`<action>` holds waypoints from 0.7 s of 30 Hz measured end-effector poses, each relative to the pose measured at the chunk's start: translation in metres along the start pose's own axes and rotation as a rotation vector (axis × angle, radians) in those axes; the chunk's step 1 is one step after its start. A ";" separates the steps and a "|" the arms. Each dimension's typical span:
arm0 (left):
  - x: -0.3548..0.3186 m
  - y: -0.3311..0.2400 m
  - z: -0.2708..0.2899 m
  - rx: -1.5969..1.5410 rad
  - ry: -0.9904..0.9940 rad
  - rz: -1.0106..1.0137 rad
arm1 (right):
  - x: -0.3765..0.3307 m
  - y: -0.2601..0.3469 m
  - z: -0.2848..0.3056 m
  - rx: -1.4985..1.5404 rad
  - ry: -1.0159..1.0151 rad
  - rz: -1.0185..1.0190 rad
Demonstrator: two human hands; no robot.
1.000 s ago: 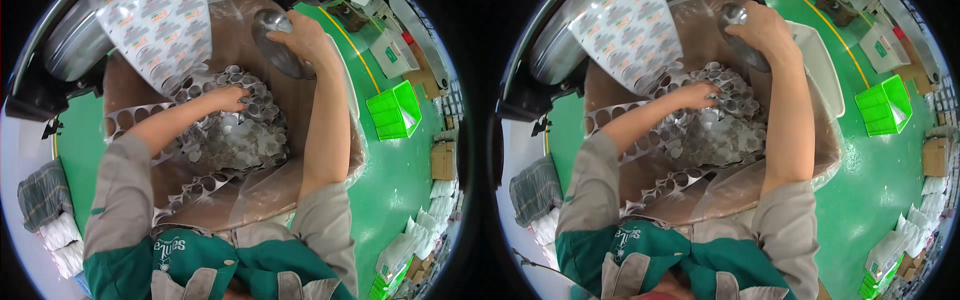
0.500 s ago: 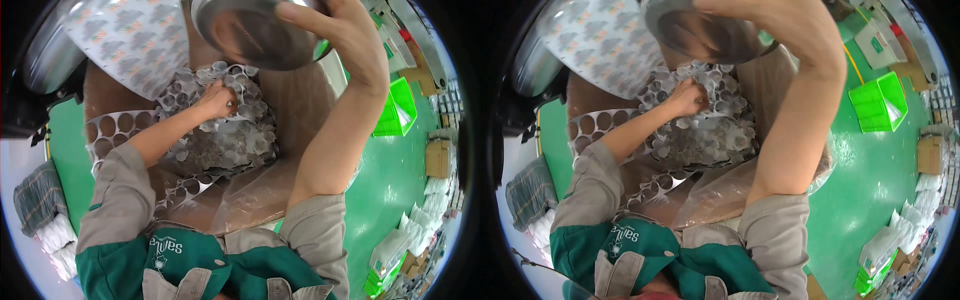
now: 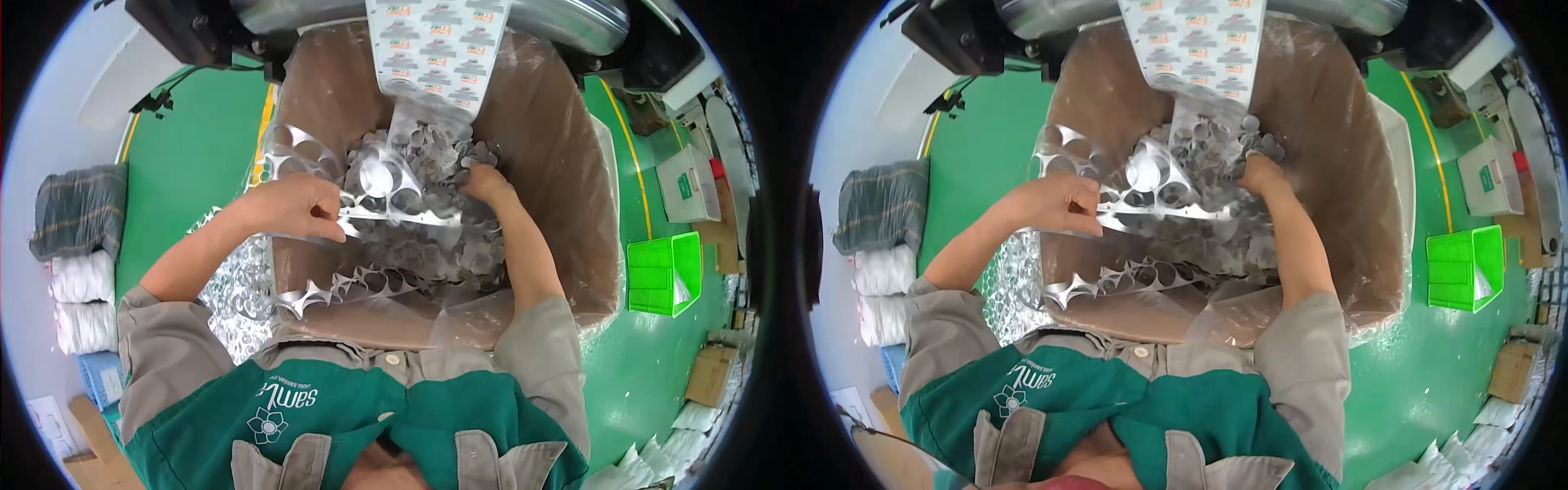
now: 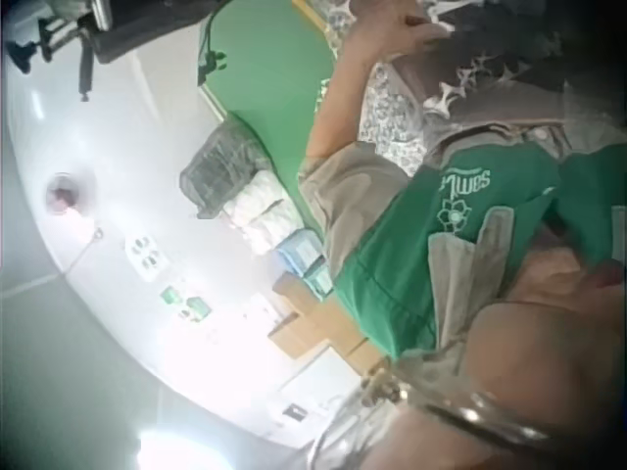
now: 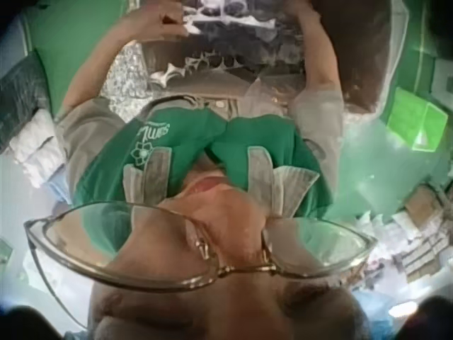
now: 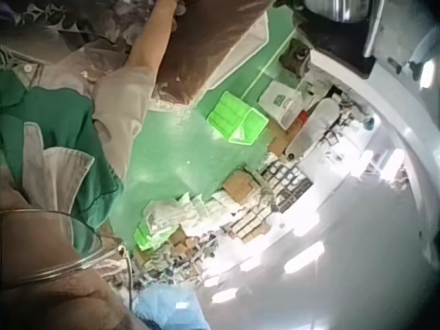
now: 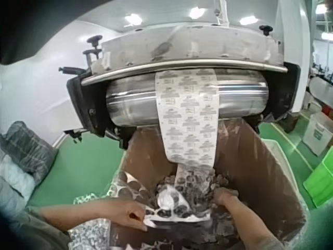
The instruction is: The person repeatedly picks up a sheet of circular discs from a cardboard box and pours them into a metal bowl. The person then empties the bowl back into the box and repeats the process. The task involves handling the discs and the bowl in a repetitive cycle.
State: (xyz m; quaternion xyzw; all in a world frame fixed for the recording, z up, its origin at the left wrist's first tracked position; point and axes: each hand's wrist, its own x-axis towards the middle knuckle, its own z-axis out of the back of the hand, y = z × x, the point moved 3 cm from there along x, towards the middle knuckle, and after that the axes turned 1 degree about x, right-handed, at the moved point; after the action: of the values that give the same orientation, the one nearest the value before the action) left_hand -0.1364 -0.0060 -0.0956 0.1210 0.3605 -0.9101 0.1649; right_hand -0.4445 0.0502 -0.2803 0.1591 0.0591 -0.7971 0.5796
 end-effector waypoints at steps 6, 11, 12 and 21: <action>-0.007 0.003 -0.025 0.040 -0.199 -0.040 | -0.020 0.015 0.088 0.249 -0.154 0.418; -0.026 -0.006 -0.031 0.359 -0.186 -0.296 | -0.085 0.033 0.211 1.463 -0.389 0.542; -0.032 -0.011 -0.030 0.439 -0.115 -0.298 | -0.095 0.040 0.217 1.776 -0.245 0.618; -0.073 -0.020 -0.007 0.393 -0.225 -0.166 | -0.002 0.049 0.003 0.164 0.073 0.128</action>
State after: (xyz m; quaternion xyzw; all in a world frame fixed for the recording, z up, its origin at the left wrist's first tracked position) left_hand -0.0767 0.0284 -0.0638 0.0185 0.1646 -0.9809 0.1022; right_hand -0.3984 0.0354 -0.2729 0.2386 0.0044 -0.7541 0.6119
